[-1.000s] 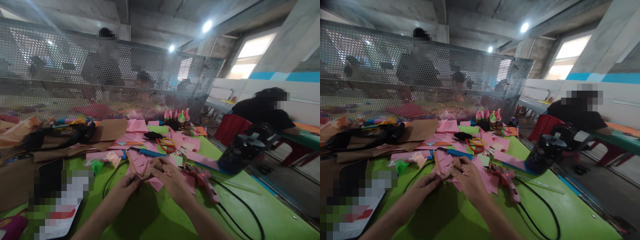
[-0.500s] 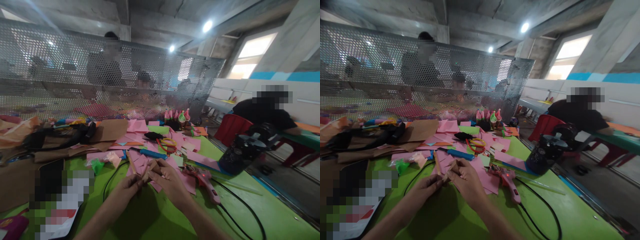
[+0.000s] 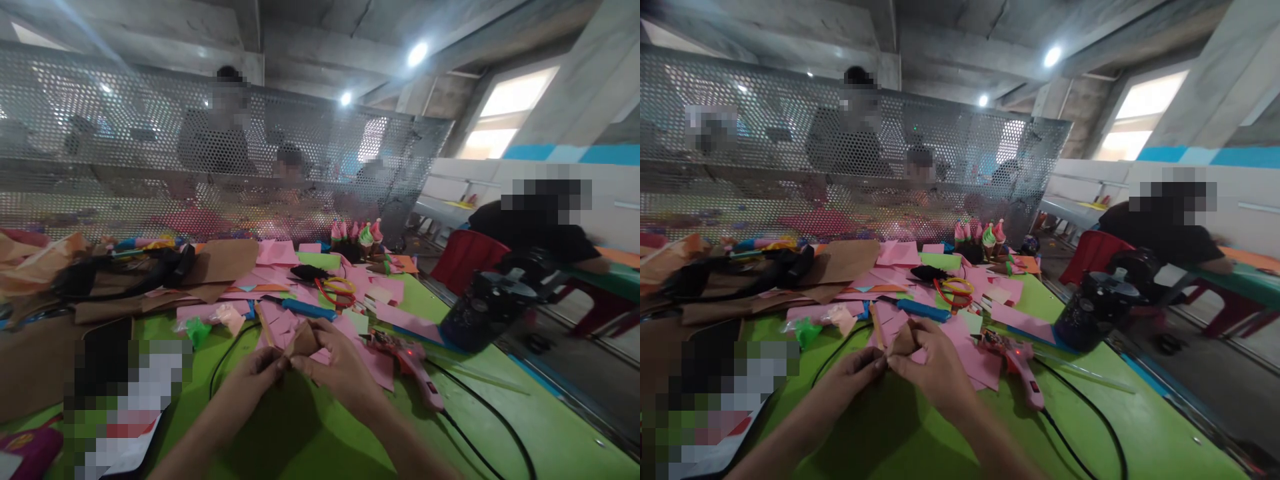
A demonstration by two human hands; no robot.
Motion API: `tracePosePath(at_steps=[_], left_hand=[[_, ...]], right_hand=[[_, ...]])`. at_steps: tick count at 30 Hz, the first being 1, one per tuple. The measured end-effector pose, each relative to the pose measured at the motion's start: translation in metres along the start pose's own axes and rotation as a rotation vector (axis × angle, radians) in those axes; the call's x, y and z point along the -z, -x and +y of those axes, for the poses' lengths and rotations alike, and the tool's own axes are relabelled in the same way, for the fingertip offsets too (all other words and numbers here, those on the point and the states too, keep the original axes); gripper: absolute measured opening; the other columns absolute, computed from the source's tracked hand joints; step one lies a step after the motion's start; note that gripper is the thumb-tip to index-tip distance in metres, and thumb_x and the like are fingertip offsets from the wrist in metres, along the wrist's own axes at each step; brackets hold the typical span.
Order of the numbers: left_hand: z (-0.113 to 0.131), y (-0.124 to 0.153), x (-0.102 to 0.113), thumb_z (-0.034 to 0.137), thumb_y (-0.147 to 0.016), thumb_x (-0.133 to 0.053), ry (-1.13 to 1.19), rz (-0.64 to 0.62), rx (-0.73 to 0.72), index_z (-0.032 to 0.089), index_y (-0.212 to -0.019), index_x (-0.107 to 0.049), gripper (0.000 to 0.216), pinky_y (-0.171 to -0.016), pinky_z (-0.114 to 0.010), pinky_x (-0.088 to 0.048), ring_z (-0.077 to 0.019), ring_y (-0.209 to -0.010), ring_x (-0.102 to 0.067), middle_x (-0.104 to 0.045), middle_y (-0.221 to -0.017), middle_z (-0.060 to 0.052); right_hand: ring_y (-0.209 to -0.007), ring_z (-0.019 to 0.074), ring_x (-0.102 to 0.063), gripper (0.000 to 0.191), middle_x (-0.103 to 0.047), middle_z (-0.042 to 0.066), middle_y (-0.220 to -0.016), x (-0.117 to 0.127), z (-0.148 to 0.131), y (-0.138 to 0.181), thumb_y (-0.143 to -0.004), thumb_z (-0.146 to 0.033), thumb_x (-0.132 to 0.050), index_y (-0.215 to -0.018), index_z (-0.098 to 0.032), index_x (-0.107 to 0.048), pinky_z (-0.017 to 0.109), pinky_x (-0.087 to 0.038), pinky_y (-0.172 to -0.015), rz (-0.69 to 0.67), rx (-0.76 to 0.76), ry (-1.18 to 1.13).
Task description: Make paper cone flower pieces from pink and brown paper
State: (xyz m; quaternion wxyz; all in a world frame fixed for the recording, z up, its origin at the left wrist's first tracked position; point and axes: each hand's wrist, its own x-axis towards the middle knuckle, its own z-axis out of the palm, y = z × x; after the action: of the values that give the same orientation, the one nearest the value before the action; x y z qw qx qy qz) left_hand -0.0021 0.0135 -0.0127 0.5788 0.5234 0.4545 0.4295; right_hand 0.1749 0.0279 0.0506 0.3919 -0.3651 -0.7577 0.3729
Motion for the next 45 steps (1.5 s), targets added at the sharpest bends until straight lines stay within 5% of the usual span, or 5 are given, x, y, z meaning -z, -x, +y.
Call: tracePosePath(at_steps=[5,10,15,27,45], left_hand=[[0.006,0.007,0.000,0.058,-0.080,-0.061,0.020,-0.009,0.055,0.017,-0.087,-0.062,0.041,-0.067,-0.026,-0.040,-0.0160,-0.072,-0.054,-0.061,-0.077,0.000],[0.007,0.009,-0.003,0.036,-0.091,-0.046,-0.264,0.080,-0.177,0.020,-0.109,-0.059,0.027,-0.087,-0.032,-0.044,-0.0216,-0.099,-0.059,-0.066,-0.105,-0.006],[-0.007,0.008,-0.012,0.013,-0.080,-0.049,-0.455,0.106,-0.344,0.020,-0.139,-0.041,0.061,-0.103,-0.040,-0.039,-0.0255,-0.122,-0.054,-0.059,-0.133,-0.012],[-0.016,-0.002,-0.020,0.043,-0.078,-0.068,0.238,0.103,-0.215,0.018,-0.144,-0.036,0.077,-0.107,-0.042,-0.040,-0.0289,-0.129,-0.051,-0.056,-0.140,-0.014],[-0.026,-0.003,-0.019,0.047,-0.087,-0.057,0.002,0.038,-0.229,0.020,-0.130,-0.052,0.051,-0.109,-0.039,-0.038,-0.0279,-0.133,-0.047,-0.058,-0.139,-0.009]], right_hand=[[-0.104,0.0224,-0.058,0.016,-0.062,0.005,-0.105,0.002,0.005,-0.003,-0.071,-0.008,-0.074,-0.081,-0.020,-0.075,0.031,-0.045,-0.093,0.021,-0.025,0.052],[-0.105,0.0212,-0.059,0.018,-0.063,0.003,-0.104,-0.001,0.007,-0.001,-0.073,-0.005,-0.073,-0.080,-0.021,-0.074,0.030,-0.045,-0.093,0.038,-0.001,0.092],[-0.093,0.0176,-0.059,0.021,-0.061,0.000,-0.093,-0.009,0.003,0.003,-0.073,0.001,-0.071,-0.071,-0.019,-0.064,0.025,-0.045,-0.081,0.044,0.033,0.186],[-0.103,0.0180,-0.057,0.027,-0.061,0.002,-0.103,-0.005,-0.004,0.007,-0.078,-0.006,-0.074,-0.097,-0.024,-0.066,0.030,-0.045,-0.090,0.084,0.198,0.144],[-0.117,0.0238,-0.052,0.016,-0.059,0.004,-0.118,-0.008,0.000,0.007,-0.077,-0.010,-0.077,-0.081,-0.026,-0.073,0.040,-0.042,-0.098,0.112,0.183,0.168]])
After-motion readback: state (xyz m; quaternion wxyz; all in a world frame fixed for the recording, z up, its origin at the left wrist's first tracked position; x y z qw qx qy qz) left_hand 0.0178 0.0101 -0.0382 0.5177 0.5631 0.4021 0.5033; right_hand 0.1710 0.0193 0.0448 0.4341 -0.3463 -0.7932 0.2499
